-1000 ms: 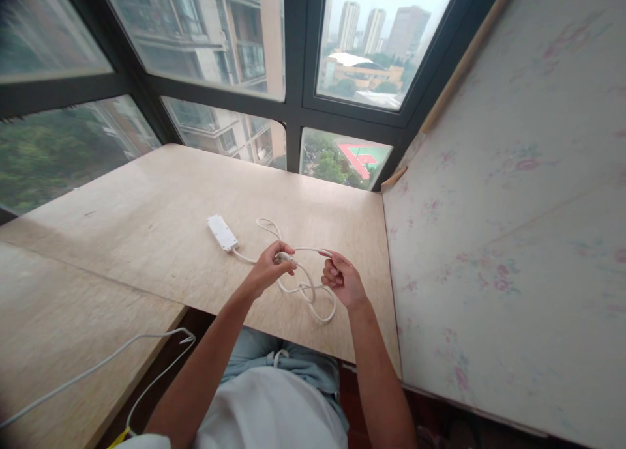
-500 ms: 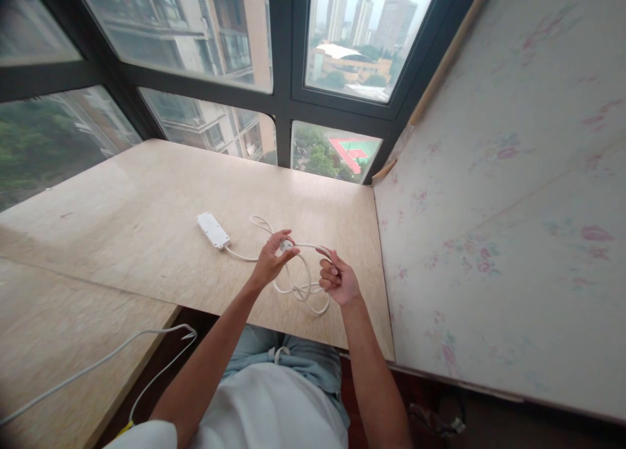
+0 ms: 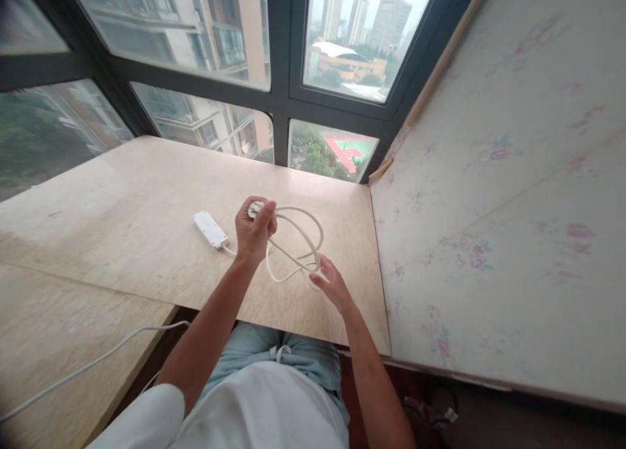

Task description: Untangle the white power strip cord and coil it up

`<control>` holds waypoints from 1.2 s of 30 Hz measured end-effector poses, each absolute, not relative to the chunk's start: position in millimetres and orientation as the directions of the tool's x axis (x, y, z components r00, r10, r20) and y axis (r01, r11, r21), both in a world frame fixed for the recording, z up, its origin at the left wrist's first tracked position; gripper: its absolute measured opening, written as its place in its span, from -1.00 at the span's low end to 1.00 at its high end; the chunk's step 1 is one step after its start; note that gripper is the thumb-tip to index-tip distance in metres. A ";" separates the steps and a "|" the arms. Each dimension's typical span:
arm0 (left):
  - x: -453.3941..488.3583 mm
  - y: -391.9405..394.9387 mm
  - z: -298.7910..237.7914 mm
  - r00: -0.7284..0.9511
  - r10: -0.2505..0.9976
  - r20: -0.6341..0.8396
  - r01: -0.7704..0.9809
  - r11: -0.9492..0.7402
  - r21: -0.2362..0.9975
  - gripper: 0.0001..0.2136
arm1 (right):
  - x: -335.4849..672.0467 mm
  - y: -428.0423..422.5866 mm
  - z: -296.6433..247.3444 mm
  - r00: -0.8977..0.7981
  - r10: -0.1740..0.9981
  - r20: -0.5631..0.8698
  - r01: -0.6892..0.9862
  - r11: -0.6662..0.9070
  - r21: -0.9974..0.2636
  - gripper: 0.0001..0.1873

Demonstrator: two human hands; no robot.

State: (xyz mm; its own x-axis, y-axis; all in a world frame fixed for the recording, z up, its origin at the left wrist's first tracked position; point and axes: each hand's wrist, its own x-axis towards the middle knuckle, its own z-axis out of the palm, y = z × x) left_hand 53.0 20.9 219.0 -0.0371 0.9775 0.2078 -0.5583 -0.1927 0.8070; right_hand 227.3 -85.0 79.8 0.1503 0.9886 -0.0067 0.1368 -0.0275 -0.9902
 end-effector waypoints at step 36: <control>75.0 4.7 205.6 0.473 0.881 0.015 -0.088 0.030 0.996 -0.63 | 228.1 -110.7 223.3 0.206 0.892 0.403 0.510 0.253 -0.822 -0.29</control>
State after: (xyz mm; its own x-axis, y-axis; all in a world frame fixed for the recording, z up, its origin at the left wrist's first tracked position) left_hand 75.0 4.7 205.6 0.4735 0.8807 0.0152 -0.0878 0.0300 0.9957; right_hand 228.1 -110.7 223.3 0.2065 0.8917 0.4027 0.5102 0.2531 -0.8220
